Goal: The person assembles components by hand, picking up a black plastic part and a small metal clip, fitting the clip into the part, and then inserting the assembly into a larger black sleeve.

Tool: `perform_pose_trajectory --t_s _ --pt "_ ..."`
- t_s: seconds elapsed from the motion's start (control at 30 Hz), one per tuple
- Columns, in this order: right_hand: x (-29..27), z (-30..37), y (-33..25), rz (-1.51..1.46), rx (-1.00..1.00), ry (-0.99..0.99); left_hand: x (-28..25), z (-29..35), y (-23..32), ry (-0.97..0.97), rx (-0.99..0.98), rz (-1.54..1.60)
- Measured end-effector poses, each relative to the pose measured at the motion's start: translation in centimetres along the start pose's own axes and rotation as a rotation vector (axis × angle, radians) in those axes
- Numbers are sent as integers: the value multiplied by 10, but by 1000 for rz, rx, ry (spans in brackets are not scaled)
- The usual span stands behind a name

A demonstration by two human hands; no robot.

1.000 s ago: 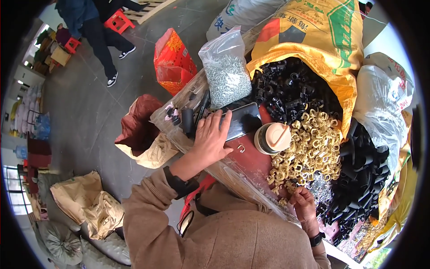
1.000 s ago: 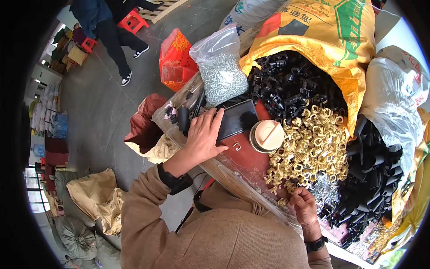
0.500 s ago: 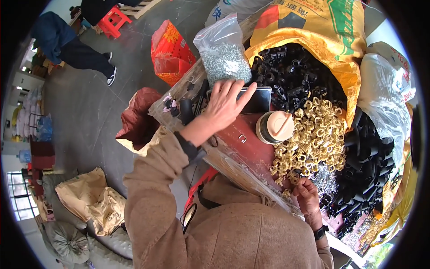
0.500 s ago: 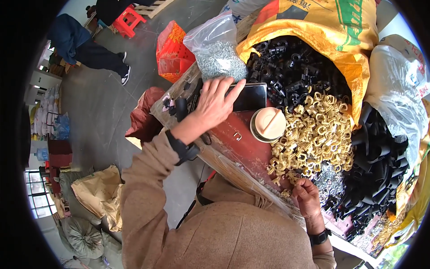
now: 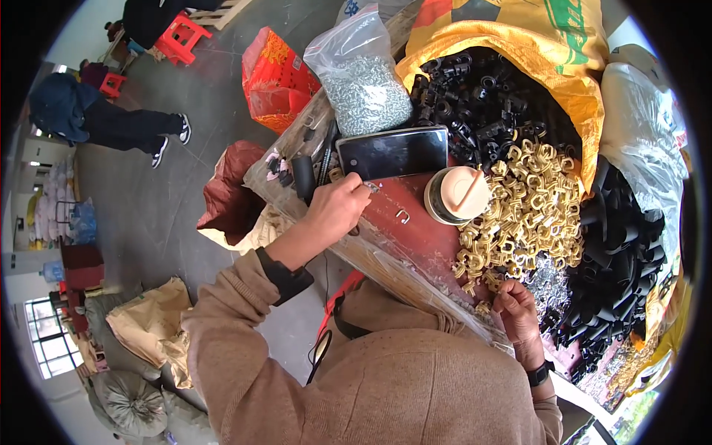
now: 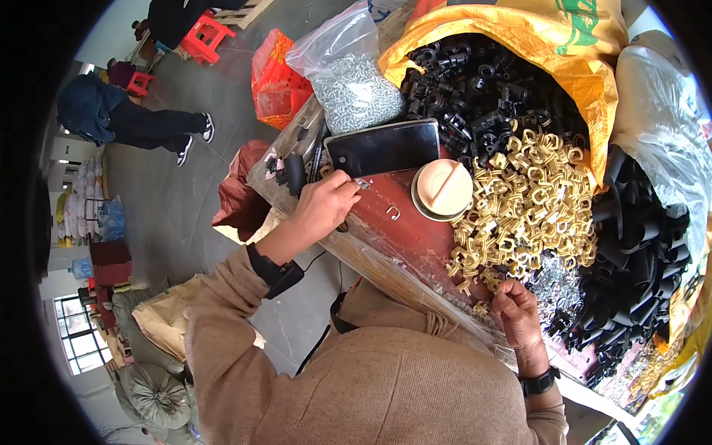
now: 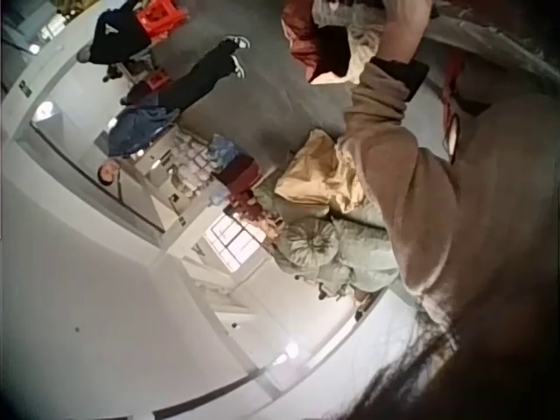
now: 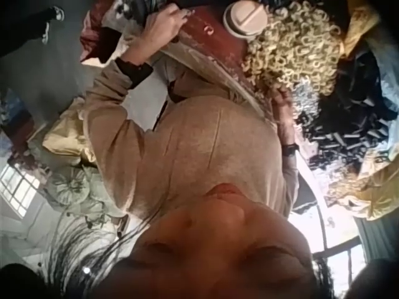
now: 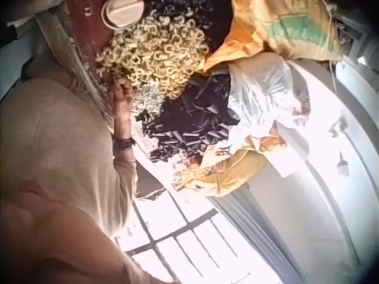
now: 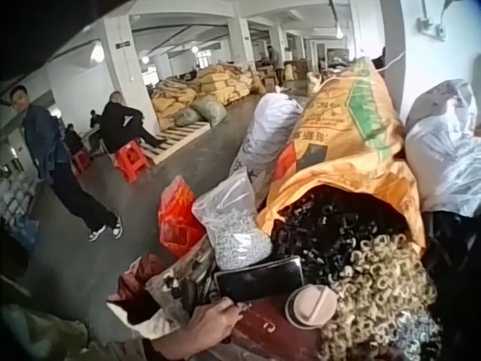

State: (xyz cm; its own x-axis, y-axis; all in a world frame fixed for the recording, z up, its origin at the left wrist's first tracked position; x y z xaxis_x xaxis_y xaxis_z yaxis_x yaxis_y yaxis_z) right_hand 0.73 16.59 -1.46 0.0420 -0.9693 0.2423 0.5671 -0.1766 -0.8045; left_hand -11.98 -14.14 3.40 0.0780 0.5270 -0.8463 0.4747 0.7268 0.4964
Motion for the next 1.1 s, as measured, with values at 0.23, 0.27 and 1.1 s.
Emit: perform_pose_trajectory --t_s 0.23,0.27,1.1 --pt "-5 -1 5 -2 -38 -18 8 -10 -9 85 -172 33" --pt "-4 -1 4 2 -42 -6 8 -12 -9 100 -184 16" --pt "-6 1 7 -48 -23 -11 30 6 49 -151 -376 830"
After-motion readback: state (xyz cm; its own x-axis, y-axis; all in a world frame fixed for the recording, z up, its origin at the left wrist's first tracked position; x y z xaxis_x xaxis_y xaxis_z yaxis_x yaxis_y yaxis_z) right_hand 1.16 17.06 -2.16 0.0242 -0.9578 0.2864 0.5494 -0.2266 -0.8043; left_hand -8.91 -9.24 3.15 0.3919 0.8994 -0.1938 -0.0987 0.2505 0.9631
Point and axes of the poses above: each hand's wrist, its own z-axis away from the middle knuckle, its own x-axis out of the palm, y = z × x, the point moved 7 cm from there along -z, towards the middle knuckle, and after that the axes turned 9 degrees about z, right-handed, at the moved point
